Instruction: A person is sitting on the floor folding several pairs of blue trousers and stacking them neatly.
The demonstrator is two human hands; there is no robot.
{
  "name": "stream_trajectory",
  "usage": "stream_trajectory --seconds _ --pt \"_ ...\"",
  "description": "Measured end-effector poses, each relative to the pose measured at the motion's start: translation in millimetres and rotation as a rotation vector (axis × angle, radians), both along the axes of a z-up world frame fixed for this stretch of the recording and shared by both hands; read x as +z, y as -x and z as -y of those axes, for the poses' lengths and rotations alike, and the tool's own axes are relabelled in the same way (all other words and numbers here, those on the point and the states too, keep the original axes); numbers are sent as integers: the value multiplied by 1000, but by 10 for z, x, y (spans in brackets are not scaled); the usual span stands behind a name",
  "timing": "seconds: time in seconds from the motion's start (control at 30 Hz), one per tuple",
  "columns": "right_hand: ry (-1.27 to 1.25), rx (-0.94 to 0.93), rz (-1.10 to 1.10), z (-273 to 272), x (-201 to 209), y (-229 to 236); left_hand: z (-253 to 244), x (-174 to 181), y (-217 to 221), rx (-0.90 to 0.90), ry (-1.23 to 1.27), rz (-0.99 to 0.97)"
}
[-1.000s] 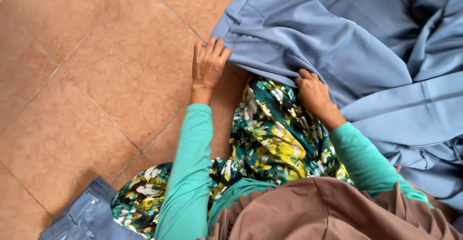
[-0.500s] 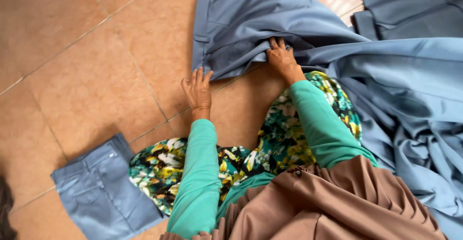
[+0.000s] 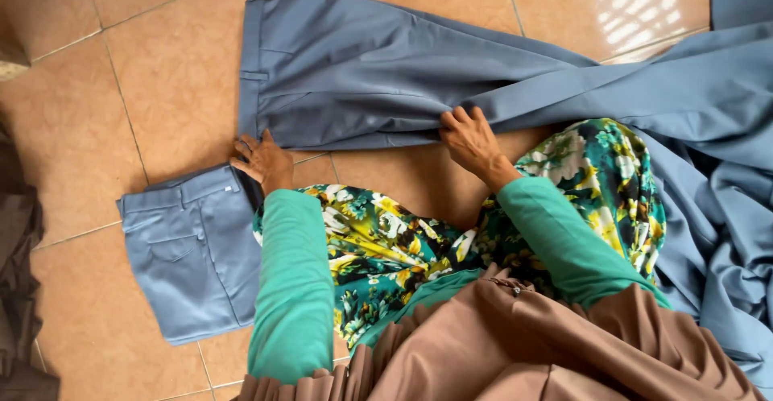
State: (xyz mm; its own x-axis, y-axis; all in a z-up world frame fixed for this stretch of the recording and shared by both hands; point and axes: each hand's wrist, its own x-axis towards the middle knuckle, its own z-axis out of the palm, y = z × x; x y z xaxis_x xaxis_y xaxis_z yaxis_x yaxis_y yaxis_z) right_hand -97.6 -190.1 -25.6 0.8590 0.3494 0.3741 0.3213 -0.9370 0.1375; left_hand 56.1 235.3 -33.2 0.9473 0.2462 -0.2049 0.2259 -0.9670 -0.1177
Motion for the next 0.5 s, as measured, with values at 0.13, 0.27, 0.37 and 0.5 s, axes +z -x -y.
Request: stream_trajectory --seconds 0.13,0.27,0.37,0.5 --pt "-57 -22 32 39 -43 105 464 -498 268 -421 -429 809" --pt "-168 15 190 -172 311 95 1852 1717 1134 247 1204 -627" --pt "-139 17 145 -251 204 211 2348 1162 1142 680 1813 -577" --pt "2 -95 -75 9 176 337 2397 -203 766 1068 2007 -206"
